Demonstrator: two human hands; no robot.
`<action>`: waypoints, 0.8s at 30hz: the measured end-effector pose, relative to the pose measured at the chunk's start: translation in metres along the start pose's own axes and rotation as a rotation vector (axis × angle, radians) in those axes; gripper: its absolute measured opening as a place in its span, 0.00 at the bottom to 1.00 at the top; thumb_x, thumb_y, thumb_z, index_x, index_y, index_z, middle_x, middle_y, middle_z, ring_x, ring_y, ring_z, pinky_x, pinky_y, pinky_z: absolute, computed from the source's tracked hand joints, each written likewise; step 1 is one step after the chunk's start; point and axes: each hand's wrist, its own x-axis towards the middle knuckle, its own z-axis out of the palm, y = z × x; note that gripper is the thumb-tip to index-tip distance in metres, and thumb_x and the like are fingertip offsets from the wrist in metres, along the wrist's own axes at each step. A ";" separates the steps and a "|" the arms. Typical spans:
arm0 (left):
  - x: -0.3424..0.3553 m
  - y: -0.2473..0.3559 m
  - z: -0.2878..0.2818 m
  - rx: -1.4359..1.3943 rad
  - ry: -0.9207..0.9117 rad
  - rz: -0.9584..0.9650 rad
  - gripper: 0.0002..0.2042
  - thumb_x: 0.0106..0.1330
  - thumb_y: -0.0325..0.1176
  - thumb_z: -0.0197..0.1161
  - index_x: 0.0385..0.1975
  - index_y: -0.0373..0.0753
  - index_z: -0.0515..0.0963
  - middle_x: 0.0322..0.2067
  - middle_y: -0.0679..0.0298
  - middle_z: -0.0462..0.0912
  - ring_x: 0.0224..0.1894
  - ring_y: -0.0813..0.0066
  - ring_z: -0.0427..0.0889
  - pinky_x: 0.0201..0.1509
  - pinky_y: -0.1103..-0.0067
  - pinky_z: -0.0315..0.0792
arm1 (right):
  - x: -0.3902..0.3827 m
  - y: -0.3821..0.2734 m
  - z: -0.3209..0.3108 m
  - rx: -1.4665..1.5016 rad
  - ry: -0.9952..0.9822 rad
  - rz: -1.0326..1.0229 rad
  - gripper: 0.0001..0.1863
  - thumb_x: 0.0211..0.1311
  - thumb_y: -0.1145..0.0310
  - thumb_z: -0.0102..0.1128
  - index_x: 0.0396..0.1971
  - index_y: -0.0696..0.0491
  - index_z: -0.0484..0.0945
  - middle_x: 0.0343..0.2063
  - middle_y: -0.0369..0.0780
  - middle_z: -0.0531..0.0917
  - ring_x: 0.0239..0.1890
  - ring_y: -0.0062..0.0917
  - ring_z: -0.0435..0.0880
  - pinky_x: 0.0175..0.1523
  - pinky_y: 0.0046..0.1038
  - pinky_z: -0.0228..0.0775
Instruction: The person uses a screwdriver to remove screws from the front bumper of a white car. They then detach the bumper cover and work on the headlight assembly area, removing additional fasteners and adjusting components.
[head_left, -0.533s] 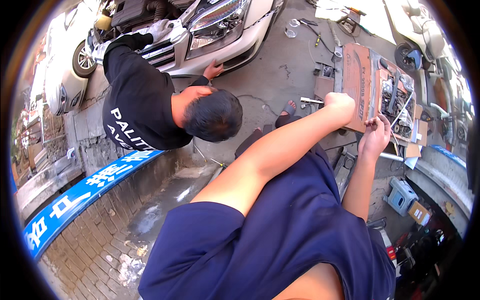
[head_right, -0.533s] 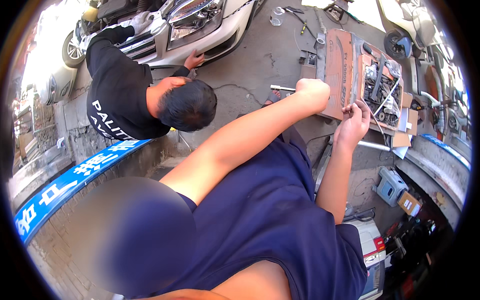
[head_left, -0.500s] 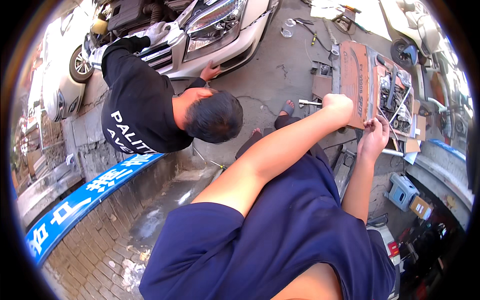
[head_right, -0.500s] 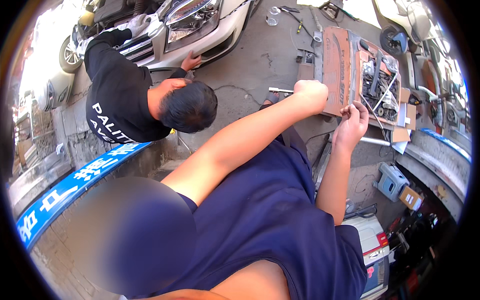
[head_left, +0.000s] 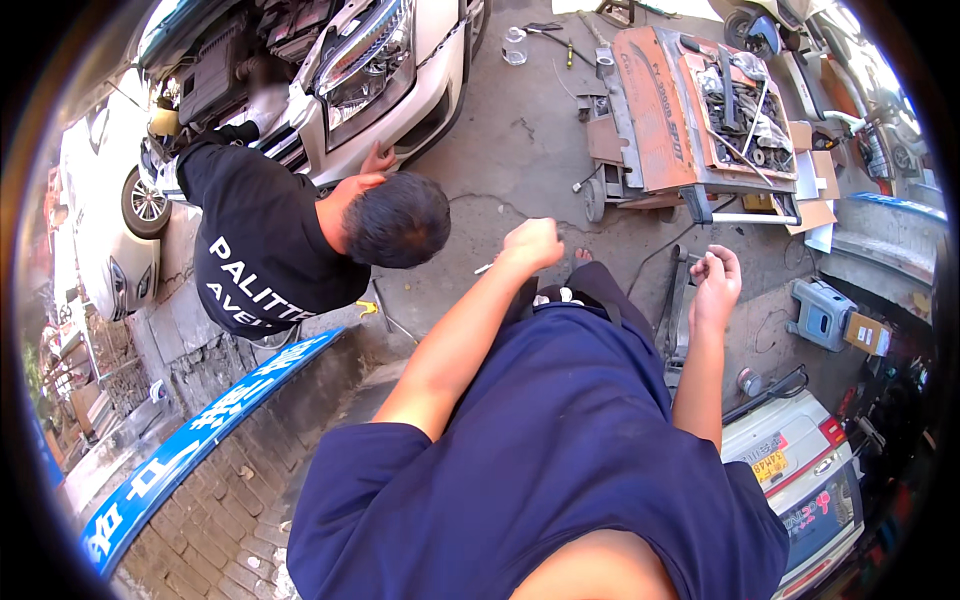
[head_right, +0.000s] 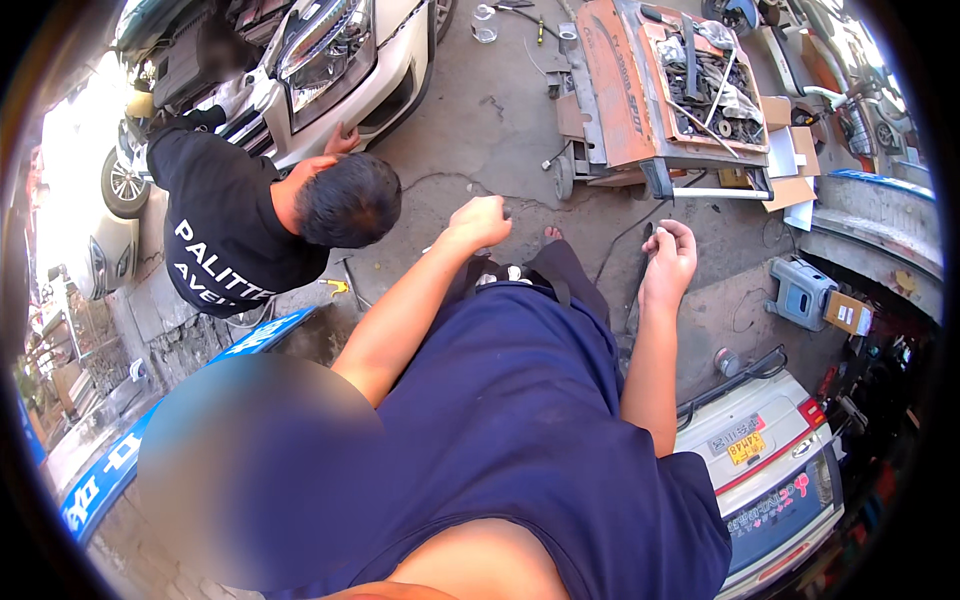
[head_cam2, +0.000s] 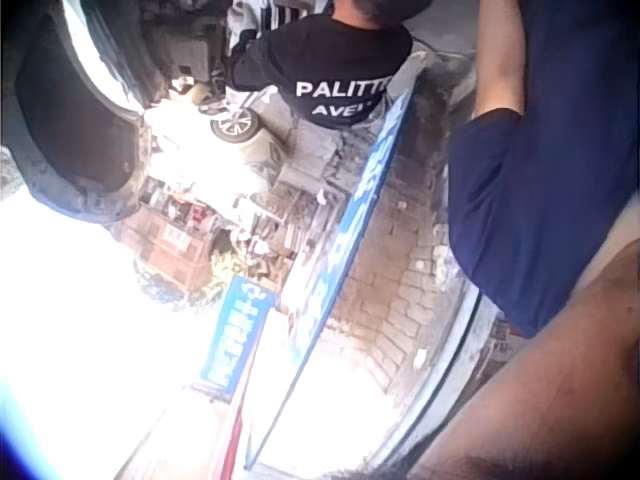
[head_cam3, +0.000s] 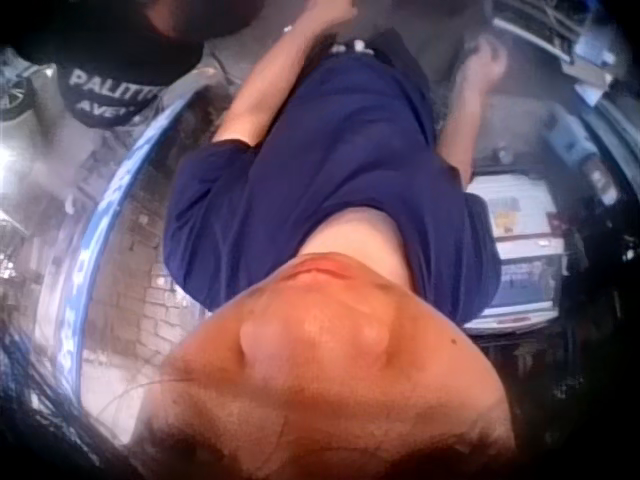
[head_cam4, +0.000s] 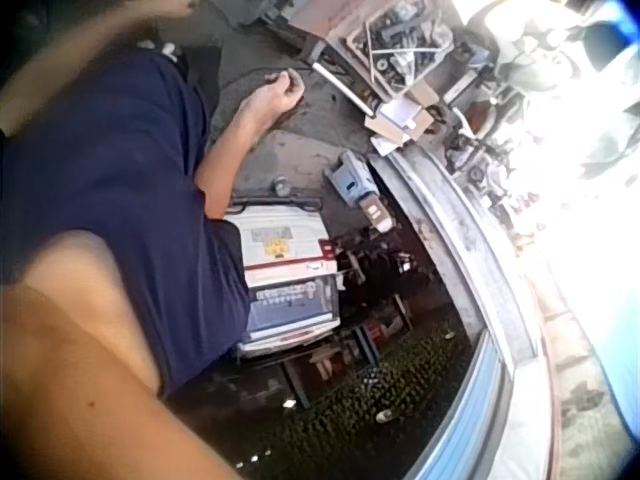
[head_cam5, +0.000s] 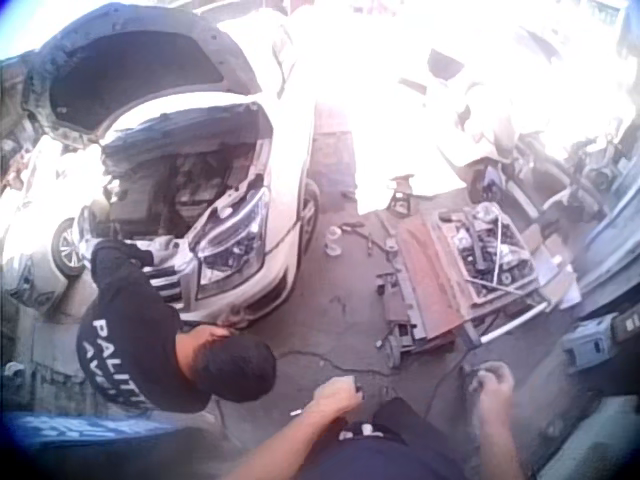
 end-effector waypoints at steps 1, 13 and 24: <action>-0.002 -0.016 0.012 -0.019 0.016 -0.063 0.16 0.61 0.36 0.58 0.45 0.35 0.82 0.46 0.49 0.84 0.52 0.53 0.82 0.54 0.63 0.76 | 0.005 0.001 -0.003 0.019 -0.019 0.010 0.05 0.64 0.79 0.52 0.38 0.59 0.75 0.28 0.35 0.75 0.28 0.17 0.73 0.35 0.20 0.68; -0.155 -0.240 0.203 -0.777 0.093 -1.220 0.09 0.59 0.31 0.55 0.22 0.32 0.75 0.17 0.57 0.74 0.13 0.69 0.69 0.13 0.70 0.59 | 0.077 0.041 -0.085 -0.102 -0.194 0.084 0.05 0.65 0.76 0.54 0.39 0.58 0.76 0.26 0.32 0.76 0.25 0.13 0.71 0.32 0.18 0.65; -0.147 -0.140 0.196 -0.769 0.142 -1.056 0.10 0.65 0.37 0.60 0.30 0.36 0.74 0.19 0.62 0.72 0.14 0.73 0.66 0.16 0.72 0.60 | 0.080 0.028 -0.046 -0.187 -0.745 0.155 0.07 0.67 0.71 0.57 0.39 0.58 0.77 0.26 0.32 0.79 0.27 0.12 0.74 0.32 0.18 0.67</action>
